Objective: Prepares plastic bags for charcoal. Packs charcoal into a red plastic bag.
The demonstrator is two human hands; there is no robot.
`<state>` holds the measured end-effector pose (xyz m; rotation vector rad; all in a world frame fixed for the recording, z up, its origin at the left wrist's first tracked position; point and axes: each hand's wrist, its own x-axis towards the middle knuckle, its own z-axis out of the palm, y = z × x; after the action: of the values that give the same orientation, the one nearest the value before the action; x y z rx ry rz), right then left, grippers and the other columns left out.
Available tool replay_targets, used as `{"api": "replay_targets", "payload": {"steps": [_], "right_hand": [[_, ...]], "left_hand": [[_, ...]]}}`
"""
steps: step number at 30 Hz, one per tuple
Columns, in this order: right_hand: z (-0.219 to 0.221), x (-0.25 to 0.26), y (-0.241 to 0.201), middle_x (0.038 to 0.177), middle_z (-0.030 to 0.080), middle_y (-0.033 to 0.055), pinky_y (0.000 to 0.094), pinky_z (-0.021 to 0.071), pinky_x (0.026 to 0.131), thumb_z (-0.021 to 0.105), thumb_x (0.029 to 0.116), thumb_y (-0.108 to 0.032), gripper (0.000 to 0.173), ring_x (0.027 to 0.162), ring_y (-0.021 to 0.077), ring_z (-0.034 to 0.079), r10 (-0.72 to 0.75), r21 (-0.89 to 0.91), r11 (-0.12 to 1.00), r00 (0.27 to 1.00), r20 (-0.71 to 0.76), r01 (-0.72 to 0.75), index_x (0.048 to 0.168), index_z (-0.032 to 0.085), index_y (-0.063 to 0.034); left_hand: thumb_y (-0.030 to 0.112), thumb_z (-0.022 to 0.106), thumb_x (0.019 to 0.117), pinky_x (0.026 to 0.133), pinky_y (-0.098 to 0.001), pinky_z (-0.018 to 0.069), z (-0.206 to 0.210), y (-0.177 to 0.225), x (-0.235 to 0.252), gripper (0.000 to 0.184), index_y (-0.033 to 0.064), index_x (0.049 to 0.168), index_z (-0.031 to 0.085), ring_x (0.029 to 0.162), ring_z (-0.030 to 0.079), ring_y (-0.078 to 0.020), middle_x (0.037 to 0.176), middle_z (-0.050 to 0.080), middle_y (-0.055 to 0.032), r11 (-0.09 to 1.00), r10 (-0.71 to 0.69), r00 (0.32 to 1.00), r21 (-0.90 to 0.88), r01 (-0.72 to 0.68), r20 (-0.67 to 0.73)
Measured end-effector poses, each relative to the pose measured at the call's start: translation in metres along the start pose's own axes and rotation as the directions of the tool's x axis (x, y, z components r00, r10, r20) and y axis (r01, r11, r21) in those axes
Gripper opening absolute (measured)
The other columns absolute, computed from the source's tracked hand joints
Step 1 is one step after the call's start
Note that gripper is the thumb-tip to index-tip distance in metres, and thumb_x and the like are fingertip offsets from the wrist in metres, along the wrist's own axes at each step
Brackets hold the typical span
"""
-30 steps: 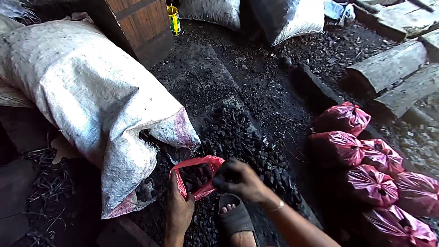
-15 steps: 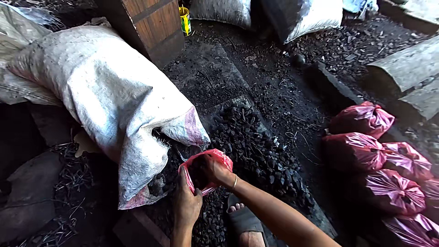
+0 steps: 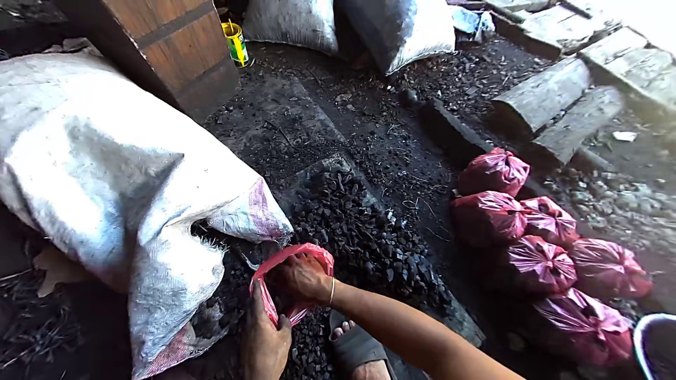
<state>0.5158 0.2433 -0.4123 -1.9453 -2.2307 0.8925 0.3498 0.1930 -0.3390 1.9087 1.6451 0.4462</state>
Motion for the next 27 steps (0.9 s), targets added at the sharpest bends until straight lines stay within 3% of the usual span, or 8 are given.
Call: {"api": "replay_targets", "payload": {"steps": [2, 4, 7, 9, 13, 17, 22, 27], "right_hand": [[0.000, -0.005, 0.004, 0.150, 0.051, 0.0181, 0.0641, 0.0495, 0.101, 0.068, 0.0924, -0.028, 0.044, 0.135, 0.0433, 0.049, 0.020, 0.029, 0.999, 0.998, 0.057, -0.021, 0.131, 0.065, -0.0079], [-0.016, -0.022, -0.002, 0.150, 0.052, 0.0161, 0.0612, 0.0491, 0.104, 0.066, 0.0951, -0.028, 0.042, 0.136, 0.0407, 0.050, -0.025, 0.081, 0.996, 0.999, 0.021, 0.023, 0.134, 0.064, -0.0121], [-0.061, -0.071, -0.001, 0.136, 0.065, -0.0012, 0.0425, 0.0527, 0.106, 0.063, 0.0993, -0.032, 0.028, 0.128, 0.0169, 0.059, -0.105, 0.195, 0.967, 0.950, -0.294, 0.167, 0.126, 0.072, -0.0260], [-0.094, -0.098, 0.034, 0.119, 0.072, -0.0062, 0.0378, 0.0572, 0.099, 0.064, 0.0991, -0.031, 0.021, 0.114, 0.0087, 0.066, 0.052, 0.249, 0.966, 0.892, -0.449, 0.069, 0.115, 0.076, -0.0252], [-0.107, -0.109, 0.177, 0.115, 0.074, 0.0060, 0.0517, 0.0557, 0.098, 0.063, 0.0973, -0.038, 0.030, 0.108, 0.0232, 0.069, 0.542, 0.321, 0.839, 0.722, -0.429, -0.439, 0.115, 0.075, -0.0171], [-0.080, -0.113, 0.262, 0.135, 0.063, 0.0181, 0.0675, 0.0459, 0.103, 0.071, 0.0861, -0.052, 0.052, 0.128, 0.0422, 0.056, 0.732, 0.218, 0.680, 0.628, -0.264, -0.700, 0.125, 0.072, -0.0172], [-0.068, -0.114, 0.273, 0.136, 0.064, 0.0138, 0.0720, 0.0400, 0.103, 0.072, 0.0857, -0.053, 0.042, 0.133, 0.0444, 0.051, 0.676, 0.013, 0.705, 0.666, -0.316, -0.709, 0.115, 0.077, -0.0239], [-0.092, -0.129, 0.257, 0.130, 0.066, 0.0143, 0.0659, 0.0433, 0.104, 0.072, 0.0853, -0.055, 0.047, 0.126, 0.0392, 0.056, 0.659, 0.223, 0.738, 0.607, -0.445, -0.637, 0.116, 0.076, -0.0198]], "left_hand": [[0.010, 0.074, 0.0727, 0.107, -0.0569, 0.0468, 0.002, -0.001, 0.000, 0.101, 0.0069, 0.162, 0.027, 0.136, 0.052, -0.0400, 0.153, 0.046, -0.0235, 1.000, 0.011, 1.000, -0.006, -0.011, -0.001], [0.009, 0.075, 0.0725, 0.108, -0.0562, 0.0461, 0.004, -0.003, 0.002, 0.102, 0.0073, 0.162, 0.026, 0.137, 0.051, -0.0391, 0.154, 0.045, -0.0238, 1.000, 0.008, 1.000, -0.028, -0.008, 0.002], [0.007, 0.077, 0.0706, 0.110, -0.0584, 0.0447, 0.002, -0.010, 0.002, 0.105, 0.0069, 0.162, 0.026, 0.139, 0.048, -0.0413, 0.156, 0.042, -0.0254, 0.998, 0.000, 1.000, -0.064, 0.000, -0.004], [0.006, 0.076, 0.0708, 0.111, -0.0585, 0.0429, -0.001, -0.014, 0.003, 0.104, 0.0063, 0.162, 0.025, 0.141, 0.045, -0.0416, 0.157, 0.039, -0.0255, 0.997, -0.008, 1.000, -0.077, 0.008, -0.007], [0.007, 0.076, 0.0717, 0.109, -0.0588, 0.0443, -0.006, -0.010, 0.006, 0.102, 0.0062, 0.161, 0.027, 0.139, 0.048, -0.0418, 0.156, 0.042, -0.0248, 0.998, -0.026, 1.000, -0.060, 0.025, -0.012], [0.009, 0.075, 0.0725, 0.106, -0.0566, 0.0474, -0.002, -0.004, 0.004, 0.101, 0.0069, 0.161, 0.027, 0.134, 0.053, -0.0391, 0.152, 0.047, -0.0233, 0.997, -0.044, 0.999, -0.065, 0.043, -0.011], [0.008, 0.075, 0.0731, 0.111, -0.0517, 0.0453, -0.003, 0.001, 0.004, 0.102, 0.0047, 0.162, 0.025, 0.138, 0.051, -0.0351, 0.154, 0.045, -0.0215, 0.996, -0.059, 0.998, -0.063, 0.061, 0.034], [0.008, 0.075, 0.0737, 0.112, -0.0506, 0.0448, -0.004, -0.002, 0.006, 0.101, 0.0039, 0.161, 0.025, 0.139, 0.050, -0.0344, 0.156, 0.043, -0.0215, 0.996, -0.059, 0.998, -0.067, 0.061, 0.029]]}}
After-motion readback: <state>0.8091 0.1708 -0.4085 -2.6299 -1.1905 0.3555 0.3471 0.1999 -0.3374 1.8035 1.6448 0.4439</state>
